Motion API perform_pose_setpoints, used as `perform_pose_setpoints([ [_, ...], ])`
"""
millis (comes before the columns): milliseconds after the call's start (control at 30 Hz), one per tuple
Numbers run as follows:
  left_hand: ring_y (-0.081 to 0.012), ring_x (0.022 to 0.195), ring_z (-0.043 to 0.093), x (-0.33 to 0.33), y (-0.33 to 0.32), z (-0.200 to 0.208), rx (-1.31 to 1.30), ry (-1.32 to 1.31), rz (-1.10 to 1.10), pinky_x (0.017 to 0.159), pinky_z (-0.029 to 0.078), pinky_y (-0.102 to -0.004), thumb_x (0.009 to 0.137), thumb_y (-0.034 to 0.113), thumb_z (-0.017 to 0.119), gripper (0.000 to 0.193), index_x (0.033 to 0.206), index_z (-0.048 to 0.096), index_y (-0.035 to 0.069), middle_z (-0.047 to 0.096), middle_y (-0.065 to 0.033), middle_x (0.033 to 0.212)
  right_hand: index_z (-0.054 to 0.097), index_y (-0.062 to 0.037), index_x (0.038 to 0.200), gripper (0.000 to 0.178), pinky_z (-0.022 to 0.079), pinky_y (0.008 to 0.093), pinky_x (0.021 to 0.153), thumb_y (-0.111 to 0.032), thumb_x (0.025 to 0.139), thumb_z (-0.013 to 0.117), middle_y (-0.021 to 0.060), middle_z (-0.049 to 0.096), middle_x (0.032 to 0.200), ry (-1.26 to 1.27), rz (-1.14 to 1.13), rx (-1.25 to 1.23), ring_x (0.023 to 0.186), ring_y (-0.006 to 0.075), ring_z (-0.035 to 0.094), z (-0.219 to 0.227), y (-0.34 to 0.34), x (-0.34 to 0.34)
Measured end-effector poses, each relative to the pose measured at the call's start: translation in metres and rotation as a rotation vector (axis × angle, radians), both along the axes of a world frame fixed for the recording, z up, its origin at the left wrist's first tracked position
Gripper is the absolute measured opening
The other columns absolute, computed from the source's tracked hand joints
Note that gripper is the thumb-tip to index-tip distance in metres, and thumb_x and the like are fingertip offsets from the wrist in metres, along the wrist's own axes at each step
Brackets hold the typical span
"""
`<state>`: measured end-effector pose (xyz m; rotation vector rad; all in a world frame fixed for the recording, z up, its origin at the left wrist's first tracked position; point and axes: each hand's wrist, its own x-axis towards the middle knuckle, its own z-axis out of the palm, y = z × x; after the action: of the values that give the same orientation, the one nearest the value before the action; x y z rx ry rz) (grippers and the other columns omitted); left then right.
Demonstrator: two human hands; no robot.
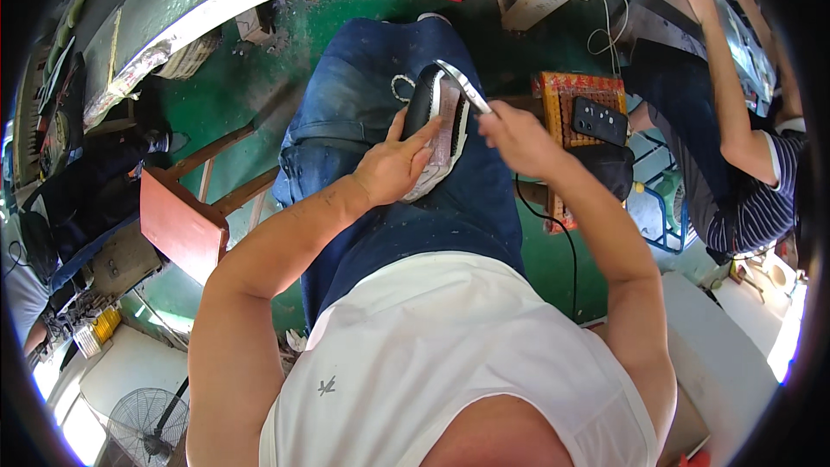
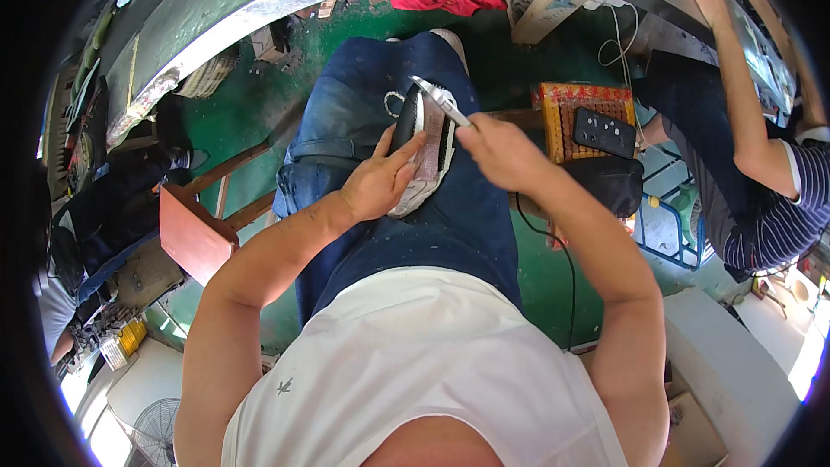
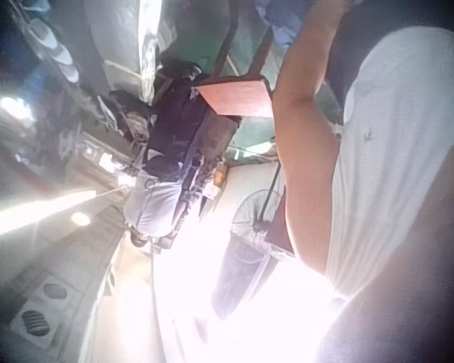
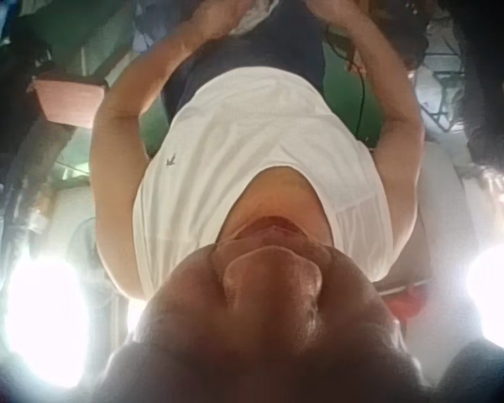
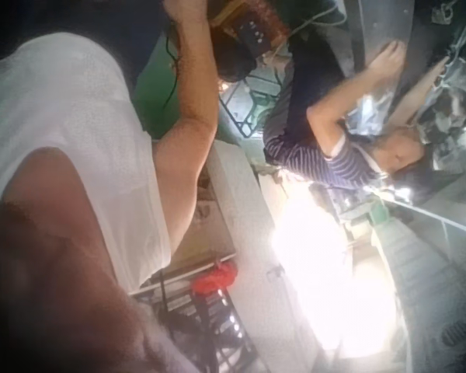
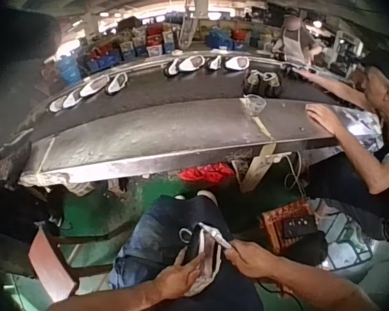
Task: Manufacturing shoes by lasting and applying adhesives/components on a production line.
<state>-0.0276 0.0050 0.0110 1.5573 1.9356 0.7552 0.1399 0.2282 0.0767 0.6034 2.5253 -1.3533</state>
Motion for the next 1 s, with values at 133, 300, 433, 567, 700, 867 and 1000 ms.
perform_pose_setpoints([
  [133,-0.0514,0.109,0.062,0.0,0.011,0.038,-0.314,0.042,-0.059,0.095,0.054,-0.0473,0.101,0.025,0.05,0.058,0.156,0.033,0.019,0.03,-0.0421,0.15,0.059,0.0038,0.099,0.045,0.049,0.0563,0.082,-0.038,0.105,0.044,0.0304,0.067,0.093,-0.123,0.113,0.235,0.09,0.049,0.064,-0.019,-0.014,-0.012],
  [300,-0.0397,0.12,0.062,0.029,-0.021,0.007,0.001,-0.266,0.378,0.101,0.05,-0.0372,0.096,0.026,0.063,0.07,0.155,0.032,0.004,0.042,-0.0358,0.147,0.059,0.0037,0.098,0.046,0.049,0.0549,0.08,-0.039,0.105,0.044,0.0294,0.066,0.089,-0.097,0.116,0.21,0.088,0.0492,0.063,-0.019,-0.01,-0.006],
  [433,-0.0338,0.122,0.062,0.024,-0.016,0.008,-0.16,-0.549,0.538,0.103,0.047,-0.0343,0.09,0.031,0.073,0.081,0.151,0.035,-0.005,0.063,-0.0302,0.127,0.057,0.0035,0.095,0.046,0.048,0.0542,0.078,-0.039,0.105,0.043,0.0284,0.065,0.087,-0.071,-0.056,-0.2,0.088,0.0491,0.062,0.028,-0.026,-0.004],
  [567,-0.0356,0.122,0.062,0.021,-0.02,0.016,-0.23,-0.462,0.39,0.105,0.046,-0.035,0.085,0.029,0.077,0.095,0.156,0.023,-0.002,0.061,-0.0305,0.129,0.058,0.0012,0.096,0.043,0.05,0.049,0.079,-0.038,0.105,0.045,0.0265,0.067,0.092,-0.136,0.198,0.151,0.09,0.0467,0.063,-0.009,-0.044,0.019],
  [700,-0.0409,0.12,0.061,0.001,-0.012,0.043,-0.4,-0.382,0.162,0.104,0.047,-0.0381,0.081,0.025,0.079,0.106,0.16,0.012,0.003,0.061,-0.0316,0.128,0.059,0.0035,0.096,0.045,0.052,0.0433,0.075,-0.039,0.105,0.046,0.0219,0.068,0.089,-0.161,0.006,-0.148,0.081,0.0371,0.067,-0.005,-0.035,0.037],
  [867,-0.036,0.112,0.067,-0.035,-0.008,0.128,-0.121,-0.074,0.237,0.097,0.052,-0.0383,0.07,0.006,0.081,0.088,0.147,0.038,0.005,0.065,-0.024,0.126,0.062,0.0049,0.104,0.047,0.052,0.0317,0.068,-0.038,0.107,0.042,0.0097,0.067,0.083,0.025,-0.394,-0.379,0.07,0.0159,0.065,-0.024,-0.032,0.067],
  [1000,-0.0188,0.102,0.067,-0.045,0.022,0.149,0.305,-0.581,0.351,0.088,0.055,-0.0348,0.079,0.004,0.082,0.067,0.135,0.046,0.004,0.067,-0.0126,0.116,0.062,0.0024,0.108,0.039,0.051,0.0306,0.069,-0.034,0.105,0.049,0.0086,0.067,0.086,-0.035,-0.471,-0.479,0.073,0.0149,0.065,-0.035,-0.027,0.073],
])
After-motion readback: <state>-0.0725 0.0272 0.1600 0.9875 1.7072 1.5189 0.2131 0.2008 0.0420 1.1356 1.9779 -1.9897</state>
